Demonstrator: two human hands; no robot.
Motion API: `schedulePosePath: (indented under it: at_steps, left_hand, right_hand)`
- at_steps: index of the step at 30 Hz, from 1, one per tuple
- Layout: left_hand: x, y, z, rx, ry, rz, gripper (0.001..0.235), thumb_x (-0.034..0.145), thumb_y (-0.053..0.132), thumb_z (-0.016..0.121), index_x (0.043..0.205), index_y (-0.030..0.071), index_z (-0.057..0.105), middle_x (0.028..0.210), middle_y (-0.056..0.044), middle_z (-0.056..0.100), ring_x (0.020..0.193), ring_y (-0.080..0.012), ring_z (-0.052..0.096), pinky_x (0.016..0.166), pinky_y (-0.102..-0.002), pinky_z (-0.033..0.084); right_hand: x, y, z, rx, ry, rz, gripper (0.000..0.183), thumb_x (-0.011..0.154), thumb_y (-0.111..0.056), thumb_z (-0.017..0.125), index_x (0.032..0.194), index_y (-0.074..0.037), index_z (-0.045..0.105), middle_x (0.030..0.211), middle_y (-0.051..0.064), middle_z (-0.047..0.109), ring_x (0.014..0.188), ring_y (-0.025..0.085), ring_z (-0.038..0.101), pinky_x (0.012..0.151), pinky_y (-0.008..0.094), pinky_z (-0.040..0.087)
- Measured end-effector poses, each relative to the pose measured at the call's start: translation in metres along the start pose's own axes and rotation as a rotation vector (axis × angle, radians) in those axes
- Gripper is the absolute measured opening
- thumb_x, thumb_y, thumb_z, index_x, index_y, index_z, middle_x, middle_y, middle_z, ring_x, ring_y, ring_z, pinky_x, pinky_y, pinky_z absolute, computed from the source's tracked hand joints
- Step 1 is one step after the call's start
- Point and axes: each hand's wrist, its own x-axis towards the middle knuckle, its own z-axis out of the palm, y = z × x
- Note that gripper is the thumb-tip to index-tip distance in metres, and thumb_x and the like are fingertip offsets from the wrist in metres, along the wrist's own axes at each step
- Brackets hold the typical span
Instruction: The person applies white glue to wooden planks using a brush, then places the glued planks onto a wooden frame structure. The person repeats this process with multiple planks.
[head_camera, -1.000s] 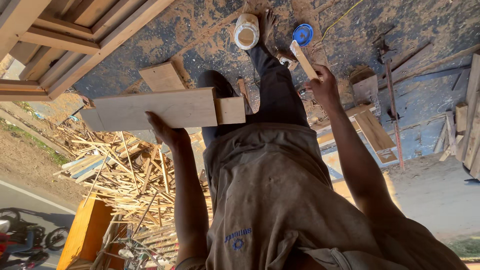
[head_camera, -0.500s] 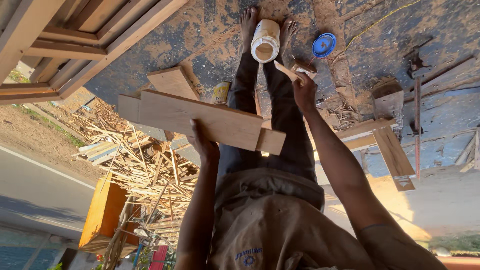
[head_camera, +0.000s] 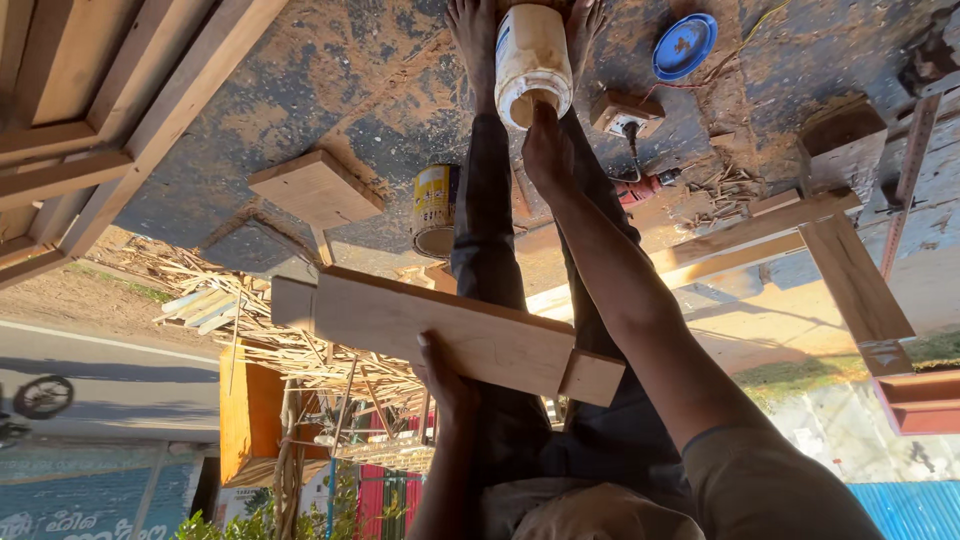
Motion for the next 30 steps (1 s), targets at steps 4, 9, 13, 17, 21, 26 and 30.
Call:
schedulePosePath:
  at_steps: [4,9,13,17,21,26,30]
  left_hand:
    - [0.001,0.001,-0.010,-0.007,0.050,-0.099,0.072,0.099,0.045,0.058,0.154,0.007,0.030,0.137,-0.015,0.052,0.124,-0.0280,0.054,0.104,-0.045,0.050]
    - [0.002,-0.001,-0.015,0.009,0.064,-0.141,0.072,0.097,0.047,0.058,0.151,0.007,0.032,0.133,-0.016,0.052,0.120,-0.0288,0.054,0.100,-0.049,0.051]
    - [0.005,-0.004,-0.017,0.024,0.039,-0.132,0.073,0.096,0.046,0.060,0.150,0.005,0.033,0.132,-0.017,0.053,0.120,-0.0300,0.056,0.099,-0.049,0.052]
    - [0.003,-0.005,-0.023,0.074,0.032,-0.102,0.078,0.102,0.047,0.060,0.155,0.001,0.027,0.134,-0.019,0.048,0.121,-0.0304,0.051,0.099,-0.048,0.051]
    - [0.005,-0.003,-0.020,0.127,0.148,-0.202,0.084,0.094,0.050,0.055,0.156,0.010,0.015,0.137,-0.022,0.044,0.124,-0.0335,0.053,0.096,-0.053,0.055]
    - [0.005,0.000,-0.018,0.136,0.170,-0.217,0.085,0.094,0.050,0.054,0.156,0.010,0.012,0.139,-0.022,0.043,0.125,-0.0343,0.054,0.096,-0.053,0.056]
    - [0.003,0.004,-0.018,0.130,0.142,-0.179,0.085,0.097,0.049,0.058,0.158,0.007,0.016,0.141,-0.022,0.044,0.125,-0.0319,0.051,0.098,-0.049,0.052]
  right_hand:
    - [0.018,-0.008,0.019,-0.026,0.014,0.138,0.041,0.099,-0.005,0.051,0.139,0.001,0.049,0.140,0.024,0.058,0.093,0.047,0.069,0.079,0.058,0.056]
    - [0.031,-0.004,0.035,0.007,-0.051,0.351,0.038,0.100,-0.010,0.052,0.138,-0.010,0.053,0.134,0.021,0.062,0.102,0.048,0.066,0.085,0.061,0.053]
    - [0.043,0.004,0.054,0.042,-0.008,0.361,0.034,0.101,-0.013,0.050,0.135,-0.010,0.055,0.127,0.022,0.066,0.113,0.047,0.065,0.094,0.059,0.052]
    - [0.043,0.012,0.071,0.149,-0.104,0.583,0.031,0.102,-0.015,0.049,0.130,-0.013,0.061,0.123,0.021,0.069,0.113,0.045,0.064,0.094,0.057,0.052]
    - [0.048,0.018,0.086,0.386,-0.045,0.663,0.036,0.099,-0.011,0.047,0.134,-0.011,0.057,0.126,0.023,0.067,0.113,0.044,0.064,0.090,0.055,0.052]
    - [0.044,0.021,0.106,0.627,-0.022,0.629,0.034,0.102,-0.007,0.047,0.133,-0.008,0.061,0.111,0.016,0.066,0.098,0.033,0.064,0.078,0.044,0.052]
    - [0.043,0.022,0.108,1.175,-0.079,1.021,0.035,0.103,-0.009,0.046,0.134,-0.021,0.057,0.083,0.001,0.051,0.061,0.014,0.044,0.053,0.030,0.035]
